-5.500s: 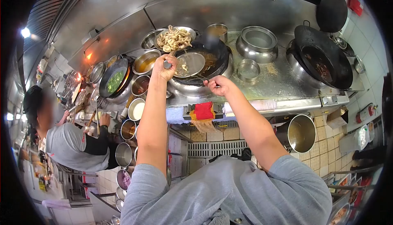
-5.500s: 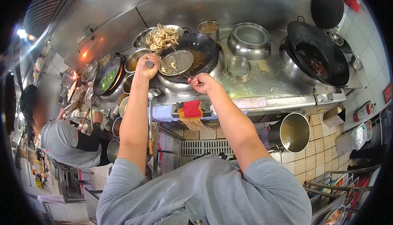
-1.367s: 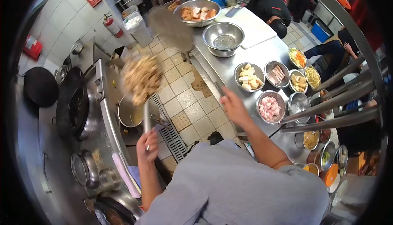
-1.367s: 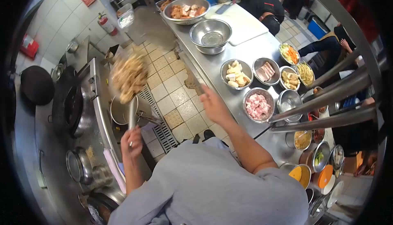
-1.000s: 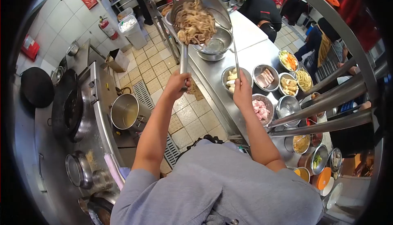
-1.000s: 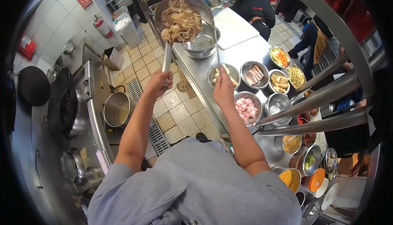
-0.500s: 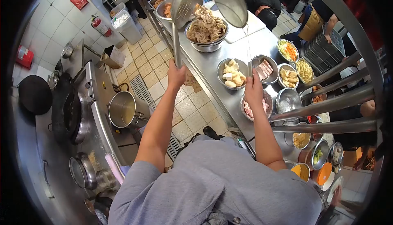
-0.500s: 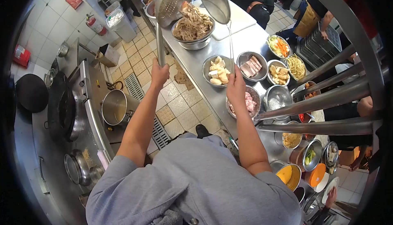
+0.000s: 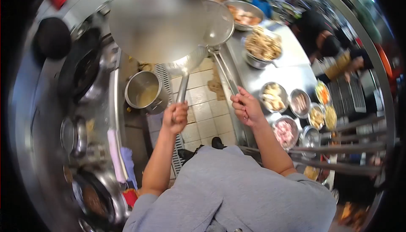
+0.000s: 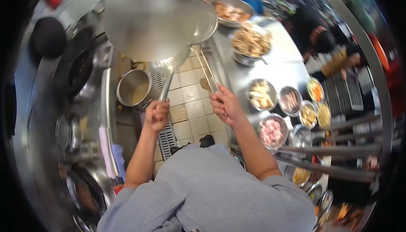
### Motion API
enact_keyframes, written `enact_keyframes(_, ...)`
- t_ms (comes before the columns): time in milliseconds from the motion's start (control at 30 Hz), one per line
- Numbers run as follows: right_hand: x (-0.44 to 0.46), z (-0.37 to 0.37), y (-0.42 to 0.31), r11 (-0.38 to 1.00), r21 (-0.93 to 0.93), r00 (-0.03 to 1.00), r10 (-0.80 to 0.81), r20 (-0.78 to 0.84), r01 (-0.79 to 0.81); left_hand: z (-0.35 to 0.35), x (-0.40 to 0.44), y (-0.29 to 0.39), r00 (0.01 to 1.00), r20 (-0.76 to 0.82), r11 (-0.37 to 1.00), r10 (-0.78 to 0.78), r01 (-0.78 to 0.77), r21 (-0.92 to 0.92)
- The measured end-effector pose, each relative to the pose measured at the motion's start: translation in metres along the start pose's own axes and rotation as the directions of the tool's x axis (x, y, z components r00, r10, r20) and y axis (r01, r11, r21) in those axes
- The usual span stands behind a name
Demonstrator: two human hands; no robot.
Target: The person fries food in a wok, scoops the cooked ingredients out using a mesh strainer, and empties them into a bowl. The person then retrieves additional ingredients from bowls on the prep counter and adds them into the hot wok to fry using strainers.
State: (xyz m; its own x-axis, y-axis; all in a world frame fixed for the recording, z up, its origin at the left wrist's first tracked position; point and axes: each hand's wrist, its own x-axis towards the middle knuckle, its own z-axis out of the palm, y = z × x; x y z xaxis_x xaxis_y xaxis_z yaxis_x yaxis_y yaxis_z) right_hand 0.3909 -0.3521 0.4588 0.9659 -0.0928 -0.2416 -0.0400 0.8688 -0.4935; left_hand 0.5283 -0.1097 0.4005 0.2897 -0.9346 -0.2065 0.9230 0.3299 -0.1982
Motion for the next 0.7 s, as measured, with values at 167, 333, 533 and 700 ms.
enact_keyframes(167,0.061,0.067,0.094,0.891,0.012,0.880,0.446,0.165,-0.454,-0.050,-0.145,-0.006,0.916,0.108,0.922,0.386,-0.383,-0.052)
enact_keyframes(333,0.098,0.163,0.199,0.699,-0.278,0.648,0.715,0.260,-0.659,-0.054,-0.253,-0.001,0.675,0.021,0.673,0.737,-0.731,-0.113)
enact_keyframes(533,0.137,0.240,0.336,0.527,-0.850,0.686,0.619,0.382,-0.002,-0.094,-0.340,0.081,0.341,-0.129,0.305,0.931,-0.923,-0.235)
enact_keyframes(700,0.148,0.277,0.395,0.012,-0.680,0.569,0.537,0.623,0.733,-0.109,-0.370,0.115,0.255,-0.216,0.215,0.942,-0.957,-0.195)
